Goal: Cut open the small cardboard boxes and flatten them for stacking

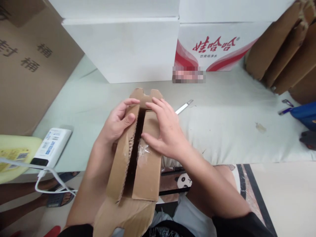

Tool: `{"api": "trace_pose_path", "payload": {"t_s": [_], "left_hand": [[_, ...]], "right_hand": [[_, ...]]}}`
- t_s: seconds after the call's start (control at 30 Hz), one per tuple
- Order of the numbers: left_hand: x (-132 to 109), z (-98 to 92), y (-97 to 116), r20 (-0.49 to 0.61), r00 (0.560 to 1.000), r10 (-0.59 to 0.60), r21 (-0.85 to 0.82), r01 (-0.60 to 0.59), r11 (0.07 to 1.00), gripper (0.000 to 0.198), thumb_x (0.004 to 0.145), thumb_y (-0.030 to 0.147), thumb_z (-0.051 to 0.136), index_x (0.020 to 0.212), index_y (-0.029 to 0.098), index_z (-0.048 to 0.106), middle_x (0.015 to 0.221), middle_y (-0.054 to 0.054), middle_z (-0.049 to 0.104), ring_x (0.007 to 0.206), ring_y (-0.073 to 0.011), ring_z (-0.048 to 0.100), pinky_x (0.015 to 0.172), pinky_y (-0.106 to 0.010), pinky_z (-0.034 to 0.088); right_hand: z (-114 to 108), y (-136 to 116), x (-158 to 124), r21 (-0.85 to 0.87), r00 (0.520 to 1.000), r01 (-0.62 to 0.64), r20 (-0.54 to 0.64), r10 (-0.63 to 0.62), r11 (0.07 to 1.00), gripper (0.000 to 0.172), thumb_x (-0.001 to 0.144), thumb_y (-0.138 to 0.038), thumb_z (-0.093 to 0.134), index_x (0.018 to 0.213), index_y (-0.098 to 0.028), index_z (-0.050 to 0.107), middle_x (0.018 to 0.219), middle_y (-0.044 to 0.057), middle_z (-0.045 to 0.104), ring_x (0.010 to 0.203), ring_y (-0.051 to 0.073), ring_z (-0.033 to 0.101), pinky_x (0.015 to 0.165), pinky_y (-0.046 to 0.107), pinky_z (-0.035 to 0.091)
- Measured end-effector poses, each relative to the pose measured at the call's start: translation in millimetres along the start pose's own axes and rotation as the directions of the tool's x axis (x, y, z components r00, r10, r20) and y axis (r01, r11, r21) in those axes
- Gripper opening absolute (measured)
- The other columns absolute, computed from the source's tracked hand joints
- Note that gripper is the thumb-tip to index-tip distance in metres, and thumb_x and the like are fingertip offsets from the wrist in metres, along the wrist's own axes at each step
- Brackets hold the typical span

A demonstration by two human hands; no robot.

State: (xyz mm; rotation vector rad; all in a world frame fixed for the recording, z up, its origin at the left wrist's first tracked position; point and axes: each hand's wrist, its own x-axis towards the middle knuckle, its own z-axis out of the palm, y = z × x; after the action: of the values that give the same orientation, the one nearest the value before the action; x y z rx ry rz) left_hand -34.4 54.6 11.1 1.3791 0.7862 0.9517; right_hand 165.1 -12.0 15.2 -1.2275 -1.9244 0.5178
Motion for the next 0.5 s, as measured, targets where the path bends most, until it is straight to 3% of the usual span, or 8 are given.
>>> {"api": "trace_pose_path", "payload": {"t_s": [0.1,0.2,0.37,0.5], "left_hand": [[0.9,1.2,0.9,-0.027,0.999,-0.041,-0.024,0.040,0.999,0.049,0.075,0.044,0.087,0.116,0.025,0.068,0.116,-0.006,0.071,0.101,-0.0235,0.069,0.083,-0.032,0.054],[0.7,4.1,2.4,-0.088,0.994,-0.065,-0.022,0.063,0.998,0.045,0.073,0.042,0.086,0.111,0.024,0.070,0.106,-0.004,0.072,0.092,-0.0222,0.068,0.078,-0.032,0.053],[-3.0,5.5,7.0,-0.081,0.991,-0.108,-0.157,0.095,0.983,0.037,0.083,0.058,0.068,0.093,0.023,0.067,0.076,-0.002,0.063,0.067,-0.0210,0.060,0.062,-0.034,0.046],[-1.3,0.7,1.1,-0.080,0.997,0.007,-0.250,-0.027,0.968,0.045,0.081,0.069,0.062,0.077,0.025,0.058,0.066,-0.002,0.048,0.060,-0.0218,0.053,0.059,-0.037,0.044]], "right_hand": [[0.8,0.2,-1.4,-0.008,1.000,-0.010,-0.009,0.010,1.000,0.064,0.089,-0.046,0.066,0.145,-0.024,0.044,0.160,0.017,0.044,0.157,0.035,0.031,0.128,0.063,0.025],[1.1,1.0,-2.5,-0.004,1.000,0.012,-0.019,-0.012,1.000,0.057,0.092,-0.046,0.064,0.141,-0.022,0.048,0.159,0.017,0.045,0.156,0.034,0.032,0.128,0.063,0.027],[-0.2,2.3,-3.3,0.059,0.999,0.034,-0.036,-0.032,0.998,0.052,0.098,-0.052,0.052,0.142,-0.024,0.047,0.148,0.014,0.056,0.154,0.032,0.035,0.128,0.060,0.027],[1.7,7.9,-6.0,0.162,0.998,0.032,-0.064,-0.022,0.986,0.060,0.101,-0.059,0.040,0.150,-0.026,0.035,0.148,0.015,0.051,0.144,0.030,0.045,0.121,0.052,0.040]]}}
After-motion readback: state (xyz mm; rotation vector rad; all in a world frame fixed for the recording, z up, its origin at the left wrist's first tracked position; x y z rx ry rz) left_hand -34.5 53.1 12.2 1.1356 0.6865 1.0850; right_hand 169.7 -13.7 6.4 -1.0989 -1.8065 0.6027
